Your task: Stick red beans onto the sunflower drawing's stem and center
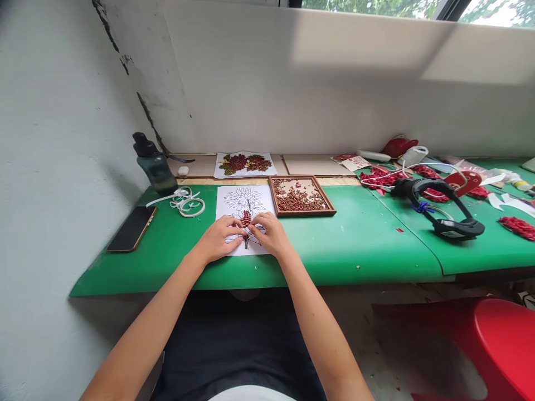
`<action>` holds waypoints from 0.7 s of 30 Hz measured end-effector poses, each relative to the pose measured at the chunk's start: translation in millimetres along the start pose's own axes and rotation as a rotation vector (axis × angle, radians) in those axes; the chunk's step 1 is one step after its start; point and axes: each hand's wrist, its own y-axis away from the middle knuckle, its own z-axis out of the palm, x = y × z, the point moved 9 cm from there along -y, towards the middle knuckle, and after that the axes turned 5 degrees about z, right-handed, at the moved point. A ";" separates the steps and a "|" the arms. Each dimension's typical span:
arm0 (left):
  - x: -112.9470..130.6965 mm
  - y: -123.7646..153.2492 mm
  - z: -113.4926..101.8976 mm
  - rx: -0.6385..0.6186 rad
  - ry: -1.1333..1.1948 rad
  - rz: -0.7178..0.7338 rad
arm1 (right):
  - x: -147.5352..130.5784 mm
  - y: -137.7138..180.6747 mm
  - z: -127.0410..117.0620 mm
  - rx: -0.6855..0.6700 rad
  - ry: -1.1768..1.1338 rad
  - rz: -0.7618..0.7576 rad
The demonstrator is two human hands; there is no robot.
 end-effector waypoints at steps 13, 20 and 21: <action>-1.8 -0.3 9.8 -0.094 -0.073 -0.043 | 6.6 -0.6 -14.8 0.131 -0.051 0.084; -9.1 0.6 16.7 -0.133 -0.105 -0.085 | 10.9 -0.8 -9.2 0.083 -0.060 0.113; -9.8 0.9 17.5 -0.136 -0.108 -0.090 | 11.7 -0.8 -8.4 0.076 -0.058 0.117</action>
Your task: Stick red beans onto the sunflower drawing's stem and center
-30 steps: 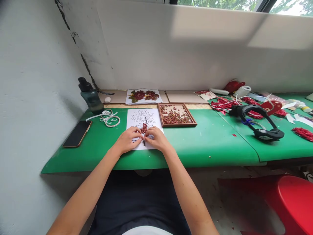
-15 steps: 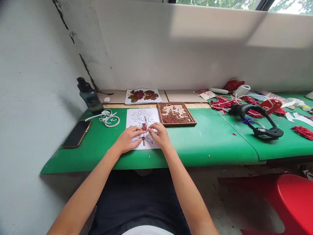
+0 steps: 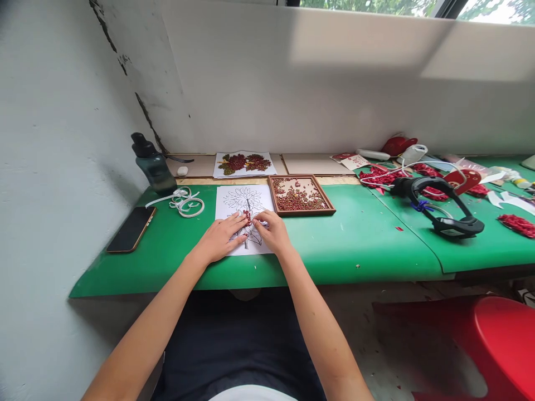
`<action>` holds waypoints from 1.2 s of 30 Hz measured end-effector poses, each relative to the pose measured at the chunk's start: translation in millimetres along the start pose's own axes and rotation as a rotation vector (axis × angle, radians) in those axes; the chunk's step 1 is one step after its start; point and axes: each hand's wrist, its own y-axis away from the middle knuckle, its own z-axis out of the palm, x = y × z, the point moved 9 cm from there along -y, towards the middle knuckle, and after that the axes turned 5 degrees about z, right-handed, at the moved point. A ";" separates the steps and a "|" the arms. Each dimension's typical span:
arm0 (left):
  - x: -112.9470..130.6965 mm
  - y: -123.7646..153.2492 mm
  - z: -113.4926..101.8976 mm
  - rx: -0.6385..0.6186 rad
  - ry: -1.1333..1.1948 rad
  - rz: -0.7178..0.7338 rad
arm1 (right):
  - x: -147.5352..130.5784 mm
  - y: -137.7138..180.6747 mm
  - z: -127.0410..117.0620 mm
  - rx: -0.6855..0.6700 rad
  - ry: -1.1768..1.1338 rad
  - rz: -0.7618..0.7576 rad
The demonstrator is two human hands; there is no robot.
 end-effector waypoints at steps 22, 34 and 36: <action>-1.5 2.7 -16.5 0.163 -0.076 -0.003 | 7.4 0.2 10.7 -0.099 0.061 0.021; 19.3 11.6 -42.0 0.405 -0.211 0.140 | 8.1 0.7 12.3 -0.128 0.078 0.046; 20.3 12.6 -43.0 0.432 -0.220 0.157 | 8.1 0.7 12.5 -0.133 0.080 0.048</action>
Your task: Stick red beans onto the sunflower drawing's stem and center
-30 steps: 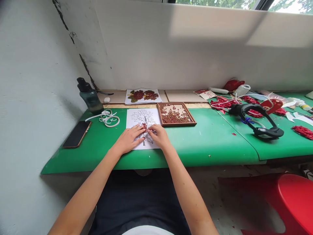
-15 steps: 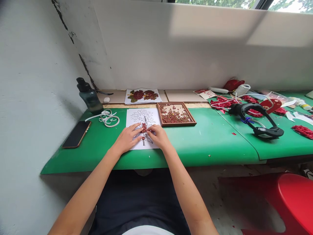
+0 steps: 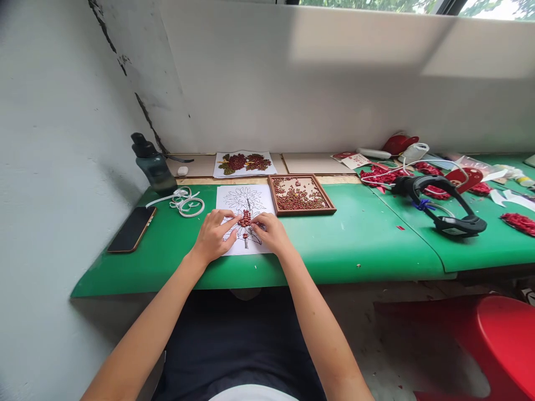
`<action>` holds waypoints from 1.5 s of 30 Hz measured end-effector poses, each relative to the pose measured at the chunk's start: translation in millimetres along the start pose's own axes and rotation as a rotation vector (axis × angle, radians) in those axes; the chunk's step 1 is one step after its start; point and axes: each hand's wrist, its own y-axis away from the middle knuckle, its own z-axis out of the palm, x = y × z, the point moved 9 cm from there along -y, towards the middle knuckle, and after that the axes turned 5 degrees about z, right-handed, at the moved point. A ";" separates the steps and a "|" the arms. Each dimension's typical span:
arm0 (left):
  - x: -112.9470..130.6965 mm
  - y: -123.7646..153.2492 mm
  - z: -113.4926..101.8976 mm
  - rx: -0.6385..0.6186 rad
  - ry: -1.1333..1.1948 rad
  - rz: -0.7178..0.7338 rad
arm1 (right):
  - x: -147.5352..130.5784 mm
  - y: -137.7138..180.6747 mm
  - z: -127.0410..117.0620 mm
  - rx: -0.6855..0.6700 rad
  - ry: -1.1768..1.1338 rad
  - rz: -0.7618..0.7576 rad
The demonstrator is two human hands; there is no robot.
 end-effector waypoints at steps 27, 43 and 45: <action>-6.8 2.9 -5.7 0.106 0.098 -0.038 | -10.3 2.2 -55.6 0.421 0.000 -0.105; -15.9 3.6 -15.6 0.209 0.121 -0.147 | 167.1 -103.4 -145.3 0.149 0.449 0.394; -14.0 1.4 -16.0 0.199 0.106 -0.137 | 168.6 -105.2 -142.5 0.109 0.481 0.402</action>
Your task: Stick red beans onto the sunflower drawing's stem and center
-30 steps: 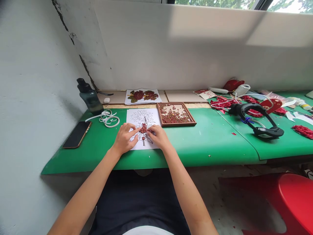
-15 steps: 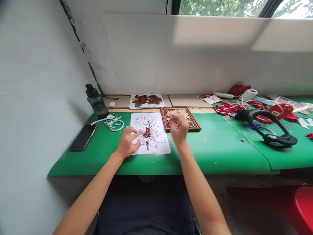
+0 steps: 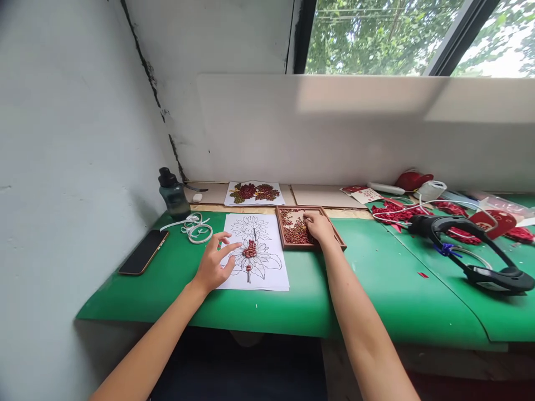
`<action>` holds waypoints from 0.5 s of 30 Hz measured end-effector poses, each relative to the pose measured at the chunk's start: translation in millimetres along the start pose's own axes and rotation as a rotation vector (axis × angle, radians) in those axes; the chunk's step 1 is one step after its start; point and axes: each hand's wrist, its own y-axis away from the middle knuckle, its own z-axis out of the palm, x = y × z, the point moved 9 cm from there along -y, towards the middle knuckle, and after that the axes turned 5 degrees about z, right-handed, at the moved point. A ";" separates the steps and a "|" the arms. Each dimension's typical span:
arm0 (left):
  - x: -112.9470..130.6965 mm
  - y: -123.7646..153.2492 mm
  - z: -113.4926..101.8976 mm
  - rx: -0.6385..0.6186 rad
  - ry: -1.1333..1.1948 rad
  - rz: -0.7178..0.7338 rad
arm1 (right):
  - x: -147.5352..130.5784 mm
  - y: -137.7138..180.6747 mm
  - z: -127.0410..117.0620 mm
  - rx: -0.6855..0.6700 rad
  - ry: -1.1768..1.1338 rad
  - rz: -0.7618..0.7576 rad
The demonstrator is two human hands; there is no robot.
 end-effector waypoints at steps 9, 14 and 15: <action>-13.3 -64.0 -13.1 0.024 -0.035 0.112 | -10.4 -12.3 7.8 -0.046 0.159 0.083; -49.6 -87.3 15.9 0.053 -0.045 0.106 | -10.3 -13.5 12.5 -0.054 0.177 0.043; -58.2 -85.1 22.2 0.058 -0.044 0.092 | -8.1 -14.1 14.4 -0.053 0.172 0.034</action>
